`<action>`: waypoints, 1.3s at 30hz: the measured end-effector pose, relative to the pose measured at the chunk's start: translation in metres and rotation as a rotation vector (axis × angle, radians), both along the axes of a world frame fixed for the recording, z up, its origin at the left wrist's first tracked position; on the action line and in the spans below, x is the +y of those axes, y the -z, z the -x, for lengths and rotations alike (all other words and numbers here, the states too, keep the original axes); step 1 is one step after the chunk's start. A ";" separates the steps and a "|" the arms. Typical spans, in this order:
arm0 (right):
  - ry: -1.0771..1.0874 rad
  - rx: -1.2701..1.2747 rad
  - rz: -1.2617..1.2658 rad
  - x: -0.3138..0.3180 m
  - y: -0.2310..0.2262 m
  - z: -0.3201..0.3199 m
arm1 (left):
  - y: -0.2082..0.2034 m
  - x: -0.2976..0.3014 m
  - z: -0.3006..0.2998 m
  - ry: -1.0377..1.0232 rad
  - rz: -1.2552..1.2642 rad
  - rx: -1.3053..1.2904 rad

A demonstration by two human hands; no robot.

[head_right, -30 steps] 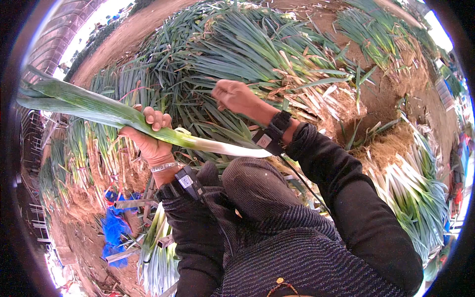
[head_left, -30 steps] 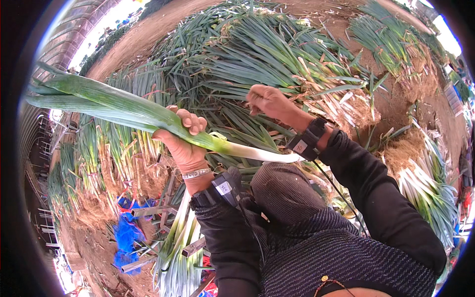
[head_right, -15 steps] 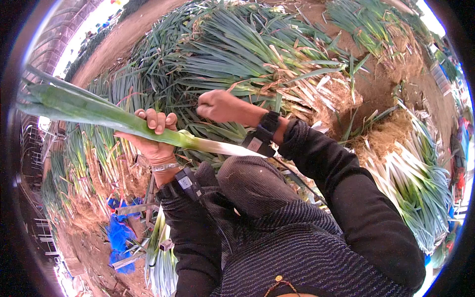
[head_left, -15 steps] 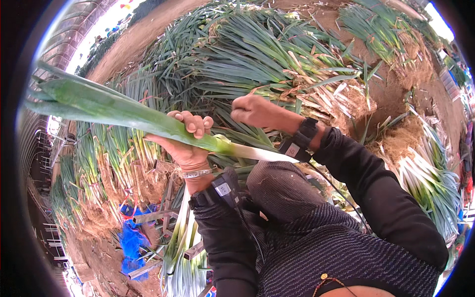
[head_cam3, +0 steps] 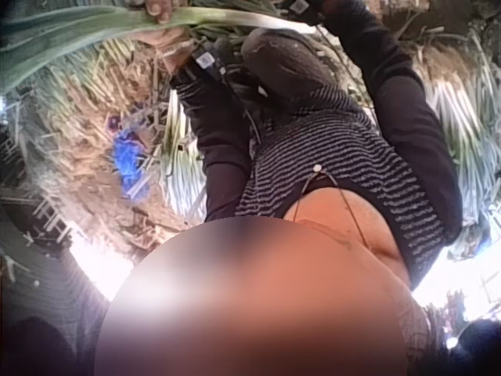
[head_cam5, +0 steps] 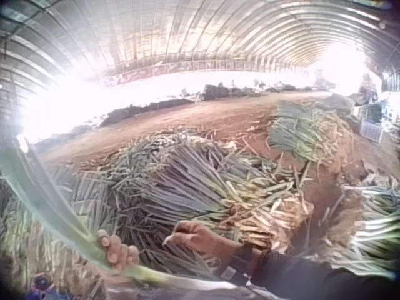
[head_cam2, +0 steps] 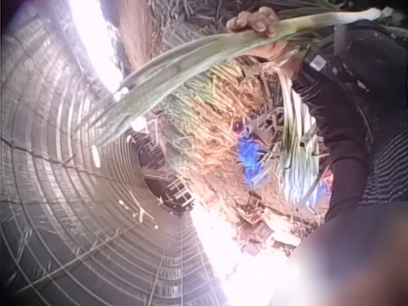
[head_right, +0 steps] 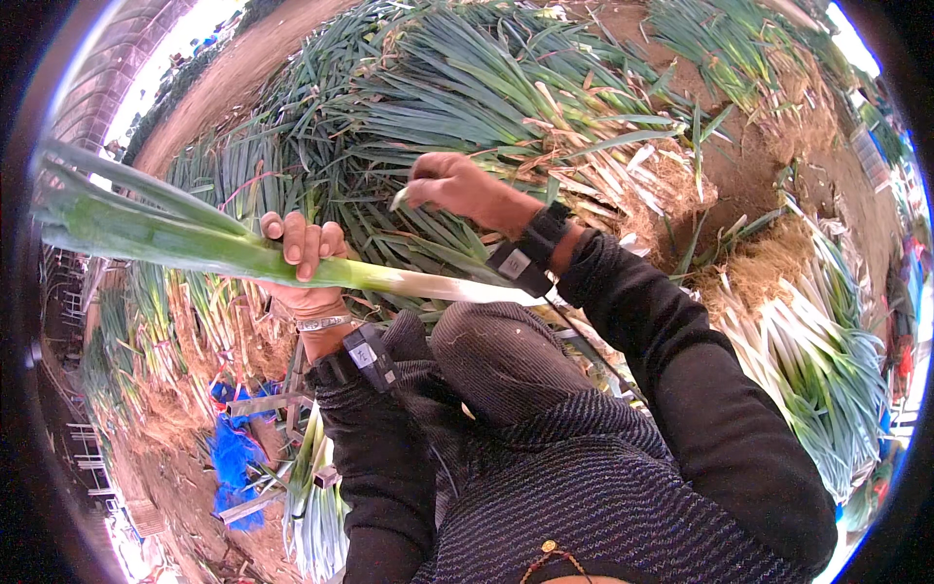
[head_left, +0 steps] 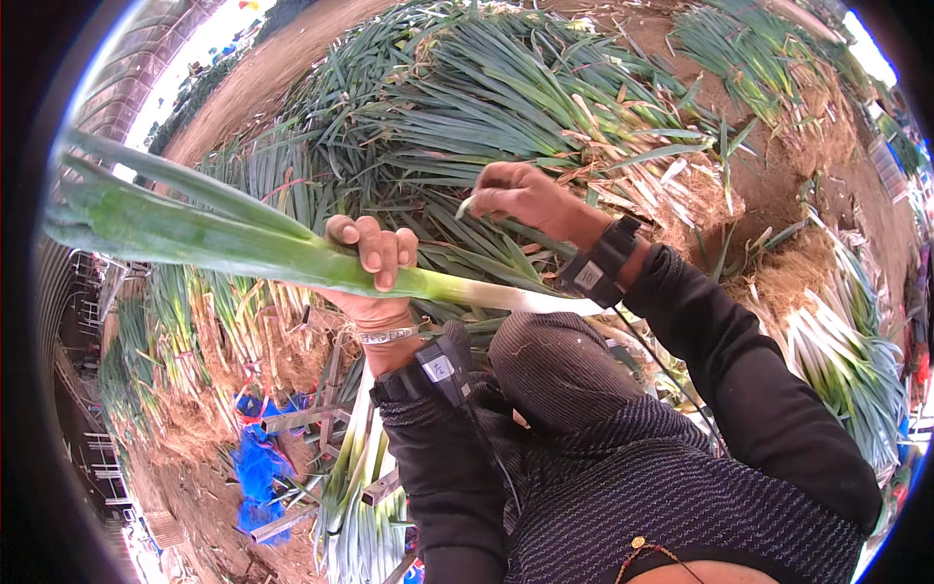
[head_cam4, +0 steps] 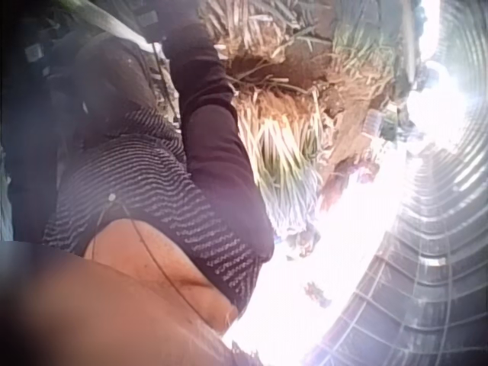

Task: Peeling the outer layers of harvested leeks by hand.

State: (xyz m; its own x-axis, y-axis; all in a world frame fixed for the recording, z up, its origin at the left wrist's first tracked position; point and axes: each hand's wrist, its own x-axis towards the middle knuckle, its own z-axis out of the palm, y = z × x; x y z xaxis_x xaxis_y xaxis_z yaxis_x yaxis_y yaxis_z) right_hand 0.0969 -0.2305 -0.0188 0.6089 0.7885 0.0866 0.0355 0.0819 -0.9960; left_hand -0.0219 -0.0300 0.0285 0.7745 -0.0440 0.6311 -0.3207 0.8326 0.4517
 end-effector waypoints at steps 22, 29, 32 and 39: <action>0.135 -0.471 0.314 -0.054 0.020 0.091 | -0.005 -0.086 -0.015 -0.576 -0.459 0.519; 0.587 -0.251 -0.153 -0.168 0.022 0.103 | -0.008 -0.135 -0.008 -0.422 -0.916 0.253; 0.851 -0.100 -0.108 -0.249 0.004 0.105 | 0.004 -0.116 -0.007 -0.502 -0.945 0.412; 1.702 -0.147 -0.237 -0.519 0.031 0.109 | 0.008 -0.084 -0.002 -0.538 -0.927 0.544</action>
State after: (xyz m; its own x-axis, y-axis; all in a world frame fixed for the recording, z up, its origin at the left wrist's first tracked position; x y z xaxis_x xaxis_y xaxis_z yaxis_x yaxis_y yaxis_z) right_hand -0.0119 -0.7492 -0.0496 0.6574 -0.7196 0.2237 0.3141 -0.0082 -0.9493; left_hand -0.0195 -0.1138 0.0205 0.9881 0.1025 0.1145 -0.1085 -0.0625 0.9921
